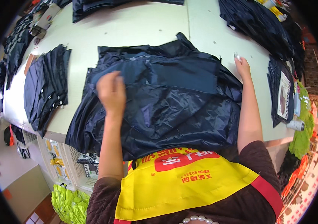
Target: The person folds a dark jacket on a table, aligns the sleeves, and smooths the fabric. They then place the folded jacket into a plastic bag and set it aside. The person repeats this process with another jacket.
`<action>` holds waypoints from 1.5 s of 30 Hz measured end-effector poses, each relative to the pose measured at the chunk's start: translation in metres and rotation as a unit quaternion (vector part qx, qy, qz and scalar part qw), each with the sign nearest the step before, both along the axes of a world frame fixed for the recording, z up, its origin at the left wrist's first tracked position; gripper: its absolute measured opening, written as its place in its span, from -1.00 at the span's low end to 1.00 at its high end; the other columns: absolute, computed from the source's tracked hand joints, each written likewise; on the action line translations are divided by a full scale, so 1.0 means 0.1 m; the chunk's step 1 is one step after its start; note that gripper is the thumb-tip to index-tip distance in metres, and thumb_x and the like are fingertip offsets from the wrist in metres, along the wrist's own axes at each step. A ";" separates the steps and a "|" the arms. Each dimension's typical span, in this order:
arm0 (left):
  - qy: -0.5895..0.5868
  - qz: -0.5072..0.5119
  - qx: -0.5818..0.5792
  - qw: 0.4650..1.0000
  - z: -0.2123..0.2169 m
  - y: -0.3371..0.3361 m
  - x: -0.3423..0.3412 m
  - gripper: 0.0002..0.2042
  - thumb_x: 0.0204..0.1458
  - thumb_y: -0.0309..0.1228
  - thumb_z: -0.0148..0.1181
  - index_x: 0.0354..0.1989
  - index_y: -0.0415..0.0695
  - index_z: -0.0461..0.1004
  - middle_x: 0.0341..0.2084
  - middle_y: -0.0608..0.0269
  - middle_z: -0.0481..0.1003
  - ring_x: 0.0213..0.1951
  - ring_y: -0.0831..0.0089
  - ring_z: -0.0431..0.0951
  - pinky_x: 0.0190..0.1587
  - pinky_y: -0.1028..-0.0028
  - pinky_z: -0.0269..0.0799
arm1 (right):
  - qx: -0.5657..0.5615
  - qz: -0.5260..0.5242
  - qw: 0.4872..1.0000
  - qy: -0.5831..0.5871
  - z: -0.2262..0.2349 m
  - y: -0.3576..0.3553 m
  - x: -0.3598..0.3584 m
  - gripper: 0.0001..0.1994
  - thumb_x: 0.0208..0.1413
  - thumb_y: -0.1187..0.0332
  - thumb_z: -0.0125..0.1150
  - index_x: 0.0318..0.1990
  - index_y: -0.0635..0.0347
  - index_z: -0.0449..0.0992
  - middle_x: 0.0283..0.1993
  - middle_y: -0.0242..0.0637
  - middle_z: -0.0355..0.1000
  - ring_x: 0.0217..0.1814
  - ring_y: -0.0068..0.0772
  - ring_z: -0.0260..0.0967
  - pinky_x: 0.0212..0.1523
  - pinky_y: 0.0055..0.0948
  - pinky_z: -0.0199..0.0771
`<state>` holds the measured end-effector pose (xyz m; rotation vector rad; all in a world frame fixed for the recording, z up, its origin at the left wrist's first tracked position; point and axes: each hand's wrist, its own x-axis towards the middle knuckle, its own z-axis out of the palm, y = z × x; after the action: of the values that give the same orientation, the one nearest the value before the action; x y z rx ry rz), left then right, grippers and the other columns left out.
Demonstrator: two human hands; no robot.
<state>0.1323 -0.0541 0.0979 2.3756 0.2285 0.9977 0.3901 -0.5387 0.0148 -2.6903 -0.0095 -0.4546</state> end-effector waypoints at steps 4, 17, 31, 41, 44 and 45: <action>0.075 -0.283 0.051 0.955 -0.15 -0.86 0.18 -0.65 -0.12 -0.35 0.28 -0.11 -0.14 0.48 -0.13 0.03 0.46 0.02 0.09 0.40 0.07 0.22 0.28 | 0.204 0.016 0.979 0.021 0.90 0.81 -0.85 -0.69 0.10 0.15 0.13 -0.34 0.29 0.46 -0.47 -0.23 0.45 -0.41 -0.46 0.42 -0.37 -0.44 0.38; 0.209 -0.191 0.166 0.944 -0.58 -1.19 0.75 -0.21 -0.12 0.16 0.12 0.26 -0.02 0.14 0.23 0.04 0.15 0.28 0.08 0.07 0.19 -0.13 -0.04 | 0.572 -0.008 0.790 0.220 0.24 1.47 -1.62 -0.78 -0.01 0.27 0.29 -0.34 0.21 0.46 -0.58 -0.52 0.28 -0.61 -0.69 0.21 -0.62 -0.63 0.19; 0.243 -0.293 0.092 0.920 -0.35 -0.97 -0.11 -0.73 -0.13 -0.35 0.22 -0.23 -0.15 0.50 -0.10 0.07 0.43 0.06 0.10 0.34 0.16 0.11 0.11 | 0.025 0.377 0.888 0.262 0.76 2.38 -1.79 -0.42 -0.04 0.19 0.15 0.18 0.16 0.25 -0.39 -0.05 0.46 -0.31 -0.01 0.43 -0.29 -0.16 0.41; 0.015 0.140 -0.567 0.812 -0.50 0.18 -0.33 -0.37 -0.09 -0.51 0.29 0.11 -0.41 0.07 -0.08 -0.03 0.37 -0.10 0.35 0.42 -0.04 0.46 0.33 | -0.119 0.407 0.904 -0.049 0.55 2.83 -1.55 -0.47 0.07 0.08 0.13 0.16 0.12 0.30 0.25 -0.10 0.14 0.30 -0.07 0.03 0.25 -0.01 0.01; 0.012 0.143 -0.558 0.817 -0.50 0.24 -0.08 -0.50 -0.11 -0.56 0.28 -0.01 -0.40 0.19 -0.20 0.05 0.44 -0.23 0.37 0.47 -0.13 0.46 0.38 | -0.113 0.349 0.930 -0.002 0.22 2.85 -1.44 -0.41 0.08 -0.02 0.06 0.18 0.15 0.27 0.28 -0.09 0.10 0.34 -0.09 -0.03 0.28 0.04 -0.10; 0.013 0.148 -0.535 0.831 -0.54 0.26 -0.03 -0.55 -0.12 -0.57 0.28 -0.06 -0.40 0.23 -0.25 0.08 0.46 -0.28 0.38 0.48 -0.16 0.46 0.40 | -0.106 0.334 0.937 0.007 0.22 2.88 -1.46 -0.41 0.08 -0.02 0.06 0.18 0.16 0.27 0.28 -0.08 0.11 0.34 -0.08 -0.03 0.27 0.04 -0.09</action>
<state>0.1292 -0.0286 0.0442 1.3208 0.9192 0.6649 0.2444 -0.2512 0.0365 -2.6677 -0.9844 -0.2231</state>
